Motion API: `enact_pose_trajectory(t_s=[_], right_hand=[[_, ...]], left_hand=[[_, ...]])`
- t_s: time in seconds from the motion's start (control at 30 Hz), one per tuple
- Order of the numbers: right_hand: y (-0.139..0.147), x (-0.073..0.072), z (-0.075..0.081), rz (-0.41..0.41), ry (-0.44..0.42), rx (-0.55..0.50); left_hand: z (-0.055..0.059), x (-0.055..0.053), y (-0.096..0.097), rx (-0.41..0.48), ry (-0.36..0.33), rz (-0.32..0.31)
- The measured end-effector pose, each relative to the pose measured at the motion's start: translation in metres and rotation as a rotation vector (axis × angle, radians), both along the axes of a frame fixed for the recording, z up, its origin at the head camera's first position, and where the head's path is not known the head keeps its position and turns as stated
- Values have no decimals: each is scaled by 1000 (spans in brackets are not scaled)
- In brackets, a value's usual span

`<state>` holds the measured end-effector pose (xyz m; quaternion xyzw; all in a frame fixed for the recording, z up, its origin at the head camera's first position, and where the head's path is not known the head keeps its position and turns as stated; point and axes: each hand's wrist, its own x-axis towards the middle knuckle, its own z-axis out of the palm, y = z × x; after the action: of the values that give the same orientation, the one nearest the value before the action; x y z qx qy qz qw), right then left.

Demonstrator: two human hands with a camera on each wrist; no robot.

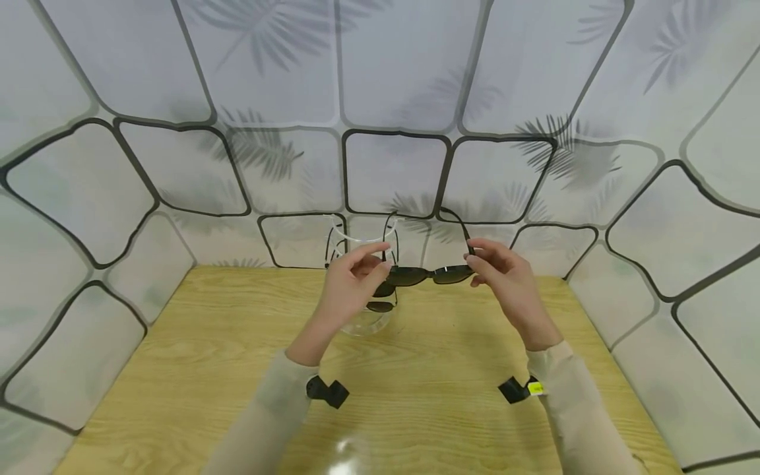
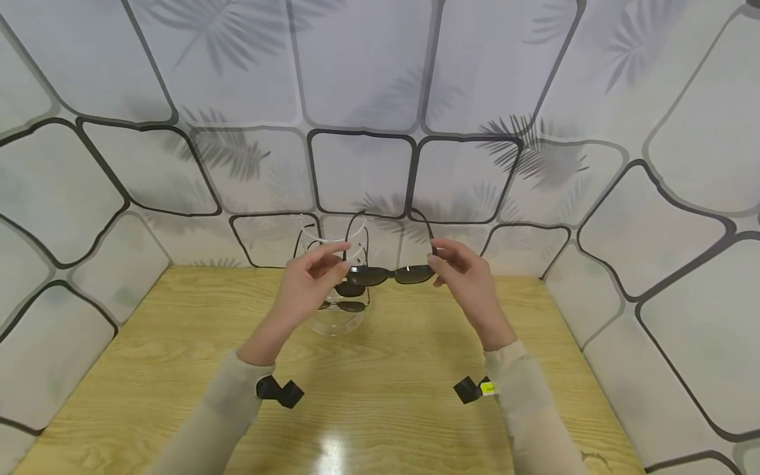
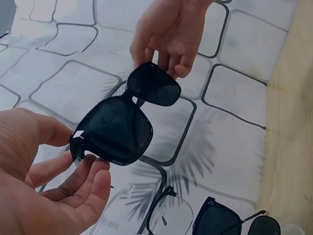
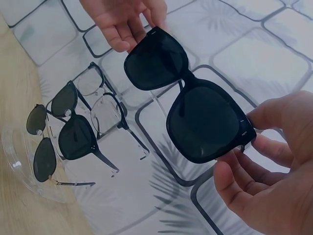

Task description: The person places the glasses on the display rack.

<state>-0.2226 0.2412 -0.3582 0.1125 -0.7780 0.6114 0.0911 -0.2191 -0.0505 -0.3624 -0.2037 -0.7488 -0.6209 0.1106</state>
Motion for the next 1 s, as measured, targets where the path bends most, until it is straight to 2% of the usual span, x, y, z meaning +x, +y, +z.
enact_pose_trajectory(t_s=[0.23, 0.37, 0.67, 0.87, 1.0], right_hand=[[-12, -6, 2, 16, -21, 36], [-18, -8, 4, 33, -25, 27], [-33, -12, 4, 69, -30, 0], [-43, -14, 0, 70, -51, -2], [-48, -16, -1, 70, -50, 3]], left_hand=[[5, 0, -16, -14, -15, 19], [6, -2, -23, -26, 3, 31], [7, -4, -36, 6, 8, 53], [7, -4, -43, 18, -17, 71], [7, -5, -48, 22, -9, 88]])
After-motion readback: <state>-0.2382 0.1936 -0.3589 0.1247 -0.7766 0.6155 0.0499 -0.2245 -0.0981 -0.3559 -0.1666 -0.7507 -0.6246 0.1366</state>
